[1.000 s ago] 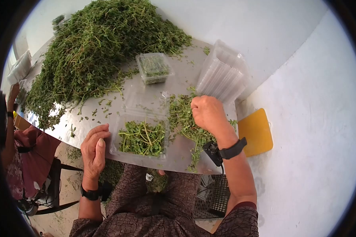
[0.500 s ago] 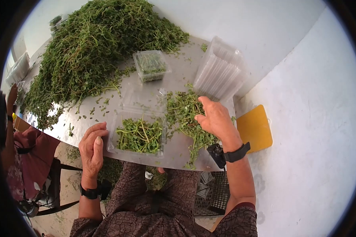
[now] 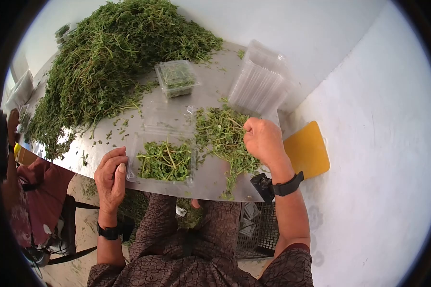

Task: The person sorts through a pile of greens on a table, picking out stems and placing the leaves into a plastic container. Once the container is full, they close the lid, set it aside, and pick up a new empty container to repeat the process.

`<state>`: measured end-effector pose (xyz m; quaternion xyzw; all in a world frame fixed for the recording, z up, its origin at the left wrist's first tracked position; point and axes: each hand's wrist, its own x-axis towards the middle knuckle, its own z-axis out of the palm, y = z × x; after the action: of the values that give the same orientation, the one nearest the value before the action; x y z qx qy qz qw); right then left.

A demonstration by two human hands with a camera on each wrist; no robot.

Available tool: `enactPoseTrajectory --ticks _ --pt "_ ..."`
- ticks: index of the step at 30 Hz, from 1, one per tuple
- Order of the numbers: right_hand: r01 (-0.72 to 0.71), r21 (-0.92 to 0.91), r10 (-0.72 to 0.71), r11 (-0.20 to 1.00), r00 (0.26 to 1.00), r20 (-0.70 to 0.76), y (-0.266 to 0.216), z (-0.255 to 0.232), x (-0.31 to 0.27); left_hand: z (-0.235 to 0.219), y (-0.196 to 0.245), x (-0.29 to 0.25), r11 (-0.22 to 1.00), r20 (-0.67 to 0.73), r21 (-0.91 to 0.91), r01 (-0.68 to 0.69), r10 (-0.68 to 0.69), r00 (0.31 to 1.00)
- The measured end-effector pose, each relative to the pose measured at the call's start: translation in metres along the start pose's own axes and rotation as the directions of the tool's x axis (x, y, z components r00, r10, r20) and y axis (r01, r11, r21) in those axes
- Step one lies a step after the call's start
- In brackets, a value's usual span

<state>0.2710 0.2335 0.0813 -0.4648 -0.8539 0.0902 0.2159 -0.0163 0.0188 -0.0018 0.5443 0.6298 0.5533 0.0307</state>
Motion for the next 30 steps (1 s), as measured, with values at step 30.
enactPoseTrajectory --ticks 30 --pt "-0.014 0.095 0.025 0.995 0.992 -0.122 0.012 -0.013 -0.010 0.003 -0.005 0.000 0.999 -0.014 0.021 -0.029 0.029 0.999"
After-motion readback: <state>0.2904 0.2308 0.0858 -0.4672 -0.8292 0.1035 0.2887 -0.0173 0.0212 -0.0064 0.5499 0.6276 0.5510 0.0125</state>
